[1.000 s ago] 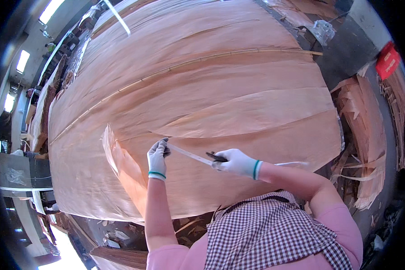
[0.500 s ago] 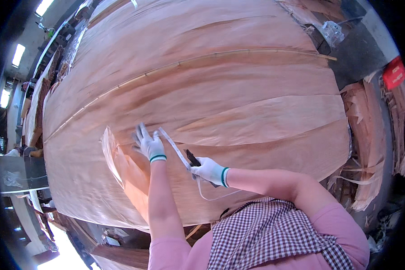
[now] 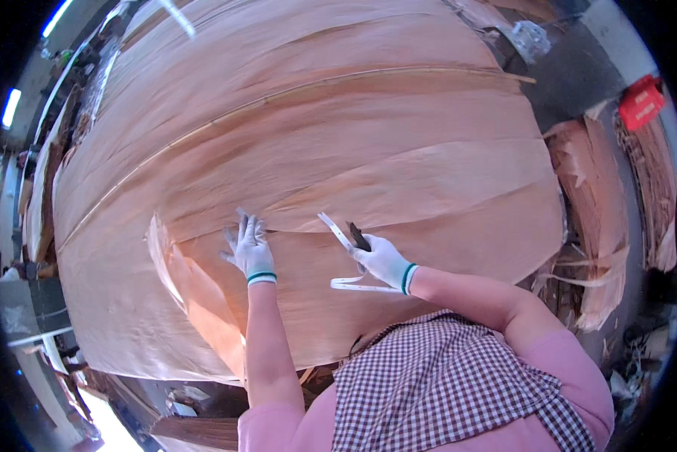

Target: The person cuts wood veneer sheets using a small knife, peeling back thin strips, and applying tape to the sheets.

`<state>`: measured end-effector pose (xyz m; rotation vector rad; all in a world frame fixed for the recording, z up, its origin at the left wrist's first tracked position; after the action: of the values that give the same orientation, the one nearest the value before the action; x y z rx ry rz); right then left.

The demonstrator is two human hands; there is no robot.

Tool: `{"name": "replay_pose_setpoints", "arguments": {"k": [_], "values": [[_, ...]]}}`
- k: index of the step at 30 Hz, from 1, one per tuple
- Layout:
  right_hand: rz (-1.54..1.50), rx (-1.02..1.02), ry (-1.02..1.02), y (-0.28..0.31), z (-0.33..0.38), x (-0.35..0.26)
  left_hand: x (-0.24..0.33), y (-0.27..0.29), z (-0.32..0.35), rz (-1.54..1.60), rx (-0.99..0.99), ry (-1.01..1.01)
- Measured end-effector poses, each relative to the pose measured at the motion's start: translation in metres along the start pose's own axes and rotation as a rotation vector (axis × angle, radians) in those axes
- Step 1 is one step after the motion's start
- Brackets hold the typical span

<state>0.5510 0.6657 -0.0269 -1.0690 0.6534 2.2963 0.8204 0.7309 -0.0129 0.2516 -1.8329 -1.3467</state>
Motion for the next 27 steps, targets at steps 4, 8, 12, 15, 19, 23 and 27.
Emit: {"name": "replay_pose_setpoints", "arguments": {"k": [4,8,12,15,19,23,27], "values": [[-0.248,0.012,-0.101,0.000,0.020,0.040,0.087,-0.033,0.054,0.067,-0.068,-0.242],[-0.262,-0.004,-0.022,0.000,0.027,0.032,0.122,-0.069,0.098,-0.029,-0.169,-0.405],[0.591,0.170,0.261,0.056,0.029,0.005,0.121,-0.068,0.095,-0.072,-0.200,-0.406],[0.433,0.352,0.260,0.133,0.013,0.031,0.139,-0.071,0.091,-0.111,-0.316,-0.324],[-0.250,0.428,0.130,0.227,-0.008,0.047,0.202,-0.076,0.070,0.022,-0.366,-0.403],[-0.248,0.578,-0.059,0.270,-0.030,0.061,0.328,-0.122,0.057,0.220,-0.317,-0.793],[0.000,0.653,-0.118,0.276,-0.055,0.067,0.383,-0.180,0.060,-0.038,-0.432,-0.996]]}}
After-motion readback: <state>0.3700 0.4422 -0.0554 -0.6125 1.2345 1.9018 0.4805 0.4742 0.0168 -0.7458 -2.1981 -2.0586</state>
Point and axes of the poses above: each hand's wrist, its own z-axis away from the middle knuckle, its own y-axis out of the back of the hand, x = y × z, the point moved 9 cm from there along -z, towards the middle knuckle, and after that the axes turned 14 degrees about z, right-handed, at the moved point
